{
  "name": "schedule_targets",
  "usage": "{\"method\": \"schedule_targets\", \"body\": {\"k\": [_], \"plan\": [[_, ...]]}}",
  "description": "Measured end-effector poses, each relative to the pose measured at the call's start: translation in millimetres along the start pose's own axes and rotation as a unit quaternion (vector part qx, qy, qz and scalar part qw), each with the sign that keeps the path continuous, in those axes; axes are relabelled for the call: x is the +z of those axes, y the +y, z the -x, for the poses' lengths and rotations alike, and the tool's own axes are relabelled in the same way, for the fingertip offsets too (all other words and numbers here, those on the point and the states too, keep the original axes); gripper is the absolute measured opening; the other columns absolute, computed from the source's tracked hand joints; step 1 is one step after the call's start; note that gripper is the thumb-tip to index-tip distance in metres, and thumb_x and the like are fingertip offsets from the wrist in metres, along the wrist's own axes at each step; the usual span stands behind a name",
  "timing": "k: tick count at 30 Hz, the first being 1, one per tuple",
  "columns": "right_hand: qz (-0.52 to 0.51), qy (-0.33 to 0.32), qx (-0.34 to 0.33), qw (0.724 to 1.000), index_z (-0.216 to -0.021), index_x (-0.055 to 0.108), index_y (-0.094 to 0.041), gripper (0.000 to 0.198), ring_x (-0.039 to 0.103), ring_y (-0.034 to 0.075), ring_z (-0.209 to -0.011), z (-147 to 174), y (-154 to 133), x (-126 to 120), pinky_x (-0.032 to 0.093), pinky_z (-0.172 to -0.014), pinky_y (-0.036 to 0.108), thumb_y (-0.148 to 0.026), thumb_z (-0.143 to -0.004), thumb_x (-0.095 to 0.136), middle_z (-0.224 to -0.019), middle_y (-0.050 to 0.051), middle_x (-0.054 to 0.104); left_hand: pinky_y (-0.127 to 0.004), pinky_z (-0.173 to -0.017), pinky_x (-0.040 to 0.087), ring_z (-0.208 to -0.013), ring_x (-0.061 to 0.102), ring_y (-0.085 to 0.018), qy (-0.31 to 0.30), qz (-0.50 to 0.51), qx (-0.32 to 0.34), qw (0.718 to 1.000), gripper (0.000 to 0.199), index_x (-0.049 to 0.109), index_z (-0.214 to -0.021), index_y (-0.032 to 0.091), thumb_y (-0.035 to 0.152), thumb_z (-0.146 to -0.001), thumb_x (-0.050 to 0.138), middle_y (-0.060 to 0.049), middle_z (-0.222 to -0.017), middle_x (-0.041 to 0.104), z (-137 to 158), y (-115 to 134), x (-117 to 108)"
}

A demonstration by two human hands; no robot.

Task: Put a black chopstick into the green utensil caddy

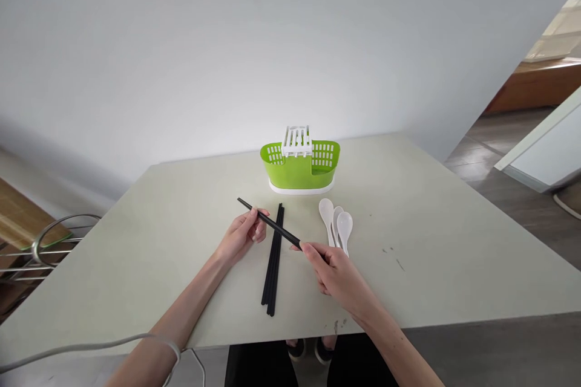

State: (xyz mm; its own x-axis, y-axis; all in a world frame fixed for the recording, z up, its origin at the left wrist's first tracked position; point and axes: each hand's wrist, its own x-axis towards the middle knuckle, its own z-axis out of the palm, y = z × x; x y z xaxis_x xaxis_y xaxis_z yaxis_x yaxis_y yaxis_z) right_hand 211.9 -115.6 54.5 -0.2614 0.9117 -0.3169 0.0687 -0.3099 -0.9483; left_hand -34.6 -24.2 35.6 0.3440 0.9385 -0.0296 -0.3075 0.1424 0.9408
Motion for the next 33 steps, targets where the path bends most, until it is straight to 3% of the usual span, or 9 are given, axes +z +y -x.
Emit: {"method": "schedule_targets", "body": {"k": [7,21,23,26,29,33], "plan": [[-0.005,0.008,0.007,1.000,-0.110,0.078,-0.021,0.055,0.020,0.011,-0.055,-2,1,-1,0.024,-0.049,0.027,-0.071,-0.093,0.060,-0.062,-0.008,0.017,-0.027,-0.057,0.036,-0.055,0.042,-0.009,-0.001,0.001,0.005,1.000,0.051,0.077,-0.114,0.011,0.058,-0.097,0.068,0.001,-0.065,0.055,-1,-3,-4],[0.013,0.019,-0.006,1.000,-0.078,0.063,-0.022,0.057,0.023,0.011,-0.054,-2,0,1,0.023,-0.049,0.028,-0.077,-0.091,0.059,-0.062,-0.008,0.018,-0.027,-0.063,0.041,-0.060,0.047,-0.011,0.010,0.001,-0.002,1.000,0.045,0.079,-0.101,0.011,0.055,-0.093,0.074,0.000,-0.064,0.056,0,-2,-4],[0.010,0.012,-0.015,1.000,-0.083,0.065,-0.022,0.056,0.025,0.011,-0.055,-1,0,-3,0.028,-0.050,0.027,-0.077,-0.091,0.059,-0.064,-0.008,0.020,-0.027,-0.063,0.042,-0.060,0.047,-0.011,0.022,0.006,0.007,1.000,0.044,0.079,-0.099,0.011,0.054,-0.092,0.075,0.000,-0.064,0.055,0,-1,-3],[0.015,0.012,-0.045,0.999,-0.113,0.070,-0.021,0.059,0.034,0.012,-0.054,3,1,-16,0.038,-0.053,0.028,-0.075,-0.093,0.059,-0.065,-0.008,0.027,-0.026,-0.062,0.042,-0.059,0.045,-0.010,0.065,0.025,0.037,0.997,0.042,0.079,-0.097,0.011,0.051,-0.089,0.080,0.001,-0.065,0.054,-3,9,-7],[0.030,0.059,-0.076,0.995,-0.130,0.068,-0.020,0.063,0.042,0.013,-0.055,8,6,-41,0.040,-0.055,0.029,-0.071,-0.094,0.060,-0.067,-0.007,0.036,-0.024,-0.060,0.043,-0.059,0.043,-0.009,0.118,0.041,0.088,0.988,0.037,0.079,-0.097,0.010,0.046,-0.088,0.082,0.002,-0.066,0.053,-9,33,-21],[0.020,0.216,-0.094,0.972,-0.119,0.072,-0.018,0.060,0.039,0.013,-0.057,10,27,-85,0.038,-0.053,0.029,-0.070,-0.091,0.063,-0.066,-0.006,0.037,-0.021,-0.059,0.045,-0.058,0.043,-0.007,0.184,0.066,0.172,0.966,0.025,0.078,-0.096,0.012,0.037,-0.092,0.079,0.002,-0.069,0.053,-21,80,-45]]}}
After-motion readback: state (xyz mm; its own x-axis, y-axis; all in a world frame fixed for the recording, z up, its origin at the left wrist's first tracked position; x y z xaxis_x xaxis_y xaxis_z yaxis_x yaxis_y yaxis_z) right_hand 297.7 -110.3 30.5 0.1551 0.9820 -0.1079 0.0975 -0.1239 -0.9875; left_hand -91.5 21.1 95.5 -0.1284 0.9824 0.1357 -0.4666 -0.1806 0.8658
